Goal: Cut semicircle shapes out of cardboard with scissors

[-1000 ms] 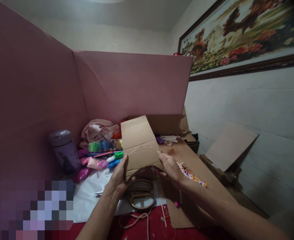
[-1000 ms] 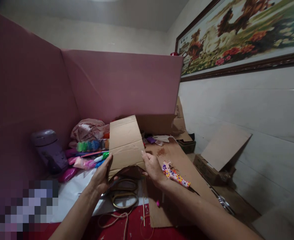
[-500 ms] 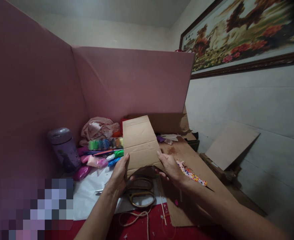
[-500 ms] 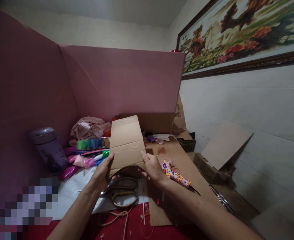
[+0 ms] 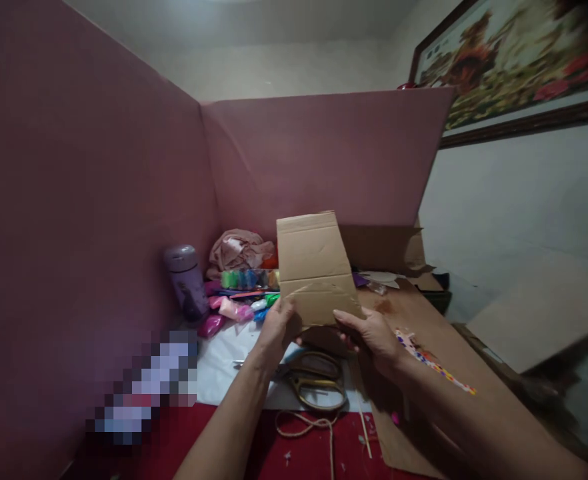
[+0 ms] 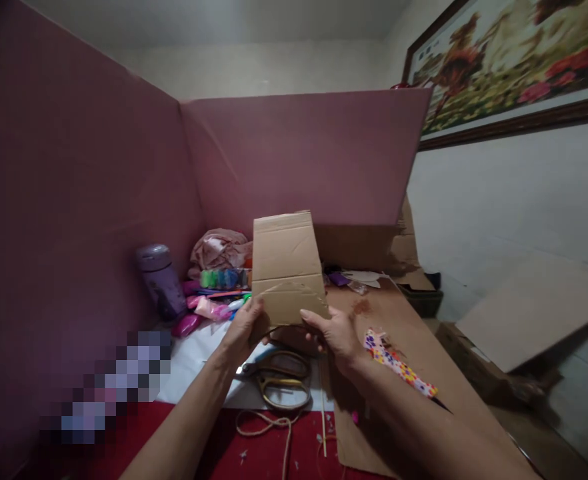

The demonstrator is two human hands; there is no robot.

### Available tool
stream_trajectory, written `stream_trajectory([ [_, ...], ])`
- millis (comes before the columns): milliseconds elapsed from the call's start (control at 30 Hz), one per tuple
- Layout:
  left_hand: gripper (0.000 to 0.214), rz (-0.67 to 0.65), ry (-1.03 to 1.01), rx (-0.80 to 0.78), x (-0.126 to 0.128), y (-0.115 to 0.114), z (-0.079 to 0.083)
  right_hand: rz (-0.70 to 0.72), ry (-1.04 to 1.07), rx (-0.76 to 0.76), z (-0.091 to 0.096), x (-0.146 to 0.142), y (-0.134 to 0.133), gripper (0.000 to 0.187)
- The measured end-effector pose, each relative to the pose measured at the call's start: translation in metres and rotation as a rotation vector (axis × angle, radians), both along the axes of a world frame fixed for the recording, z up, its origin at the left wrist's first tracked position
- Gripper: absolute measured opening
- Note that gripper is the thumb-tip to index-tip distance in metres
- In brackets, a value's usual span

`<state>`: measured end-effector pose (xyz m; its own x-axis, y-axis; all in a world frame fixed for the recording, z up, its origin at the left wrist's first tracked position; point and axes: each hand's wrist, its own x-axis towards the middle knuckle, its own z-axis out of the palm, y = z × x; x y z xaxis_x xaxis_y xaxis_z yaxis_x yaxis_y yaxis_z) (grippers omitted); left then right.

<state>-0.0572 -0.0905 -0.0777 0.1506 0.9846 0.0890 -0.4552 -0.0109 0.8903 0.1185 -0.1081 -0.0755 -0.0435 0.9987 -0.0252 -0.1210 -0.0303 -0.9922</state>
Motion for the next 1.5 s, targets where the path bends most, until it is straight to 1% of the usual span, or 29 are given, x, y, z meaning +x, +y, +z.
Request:
stream_trajectory([
  [100, 0.052, -0.013, -0.002, 0.048, -0.004, 0.0, -0.001, -0.021, 0.025, 0.014, -0.003, -0.004, 0.001, 0.032],
  [267, 0.049, 0.026, -0.013, 0.073, -0.007, 0.002, -0.004, -0.058, 0.038, 0.066, -0.007, -0.01, -0.003, 0.034],
  [433, 0.047, 0.078, -0.025, 0.056, -0.004, 0.002, -0.007, -0.079, 0.055, 0.04, -0.012, -0.009, -0.002, 0.033],
  [500, 0.045, 0.112, -0.046, 0.048, -0.003, 0.001, -0.006, -0.056, 0.083, 0.038, -0.01, -0.008, 0.0, 0.033],
  [600, 0.039, 0.132, -0.106, 0.05, -0.002, -0.002, -0.002, -0.066, 0.15, 0.046, 0.001, -0.01, 0.001, 0.033],
  [733, 0.035, 0.058, -0.252, 0.107, 0.008, -0.009, 0.003, -0.11, 0.306, 0.09, 0.017, -0.021, -0.001, 0.032],
  [833, 0.029, -0.011, -0.366, 0.175, 0.02, -0.017, 0.003, -0.086, 0.331, 0.133, 0.018, -0.033, -0.006, 0.035],
  [900, 0.026, -0.047, -0.353, 0.138, 0.025, -0.021, 0.003, -0.037, 0.316, 0.13, 0.013, -0.04, -0.01, 0.036],
  [1000, 0.03, -0.088, -0.262, 0.011, 0.025, -0.025, 0.004, 0.041, 0.288, 0.14, 0.008, -0.048, -0.017, 0.034],
  [1067, 0.03, -0.089, -0.231, -0.014, 0.022, -0.026, 0.005, 0.072, 0.258, 0.16, 0.008, -0.05, -0.02, 0.033],
  [1233, 0.023, -0.046, -0.257, 0.013, 0.023, -0.025, 0.012, 0.131, 0.188, 0.192, 0.016, -0.047, -0.017, 0.033],
  [1267, 0.02, -0.023, -0.269, 0.018, 0.023, -0.023, 0.014, 0.155, 0.163, 0.212, 0.018, -0.045, -0.015, 0.033],
  [1333, 0.011, 0.08, -0.335, 0.025, 0.022, -0.018, 0.02, 0.221, 0.076, 0.284, 0.018, -0.037, -0.01, 0.033],
  [1367, 0.008, 0.148, -0.38, 0.029, 0.02, -0.015, 0.024, 0.239, 0.015, 0.324, 0.018, -0.032, -0.008, 0.036],
  [1400, 0.01, 0.224, -0.432, 0.031, 0.016, -0.012, 0.026, 0.241, -0.07, 0.365, 0.016, -0.027, -0.007, 0.04],
  [1433, 0.013, 0.283, -0.471, 0.032, 0.013, -0.009, 0.029, 0.237, -0.204, 0.417, 0.013, -0.022, -0.008, 0.043],
  [1467, 0.014, 0.324, -0.5, 0.03, 0.008, -0.006, 0.031, 0.235, -0.368, 0.473, 0.01, -0.018, -0.009, 0.042],
  [1500, 0.014, 0.344, -0.515, 0.025, 0.004, -0.003, 0.031, 0.246, -0.532, 0.527, 0.007, -0.016, -0.012, 0.036],
])
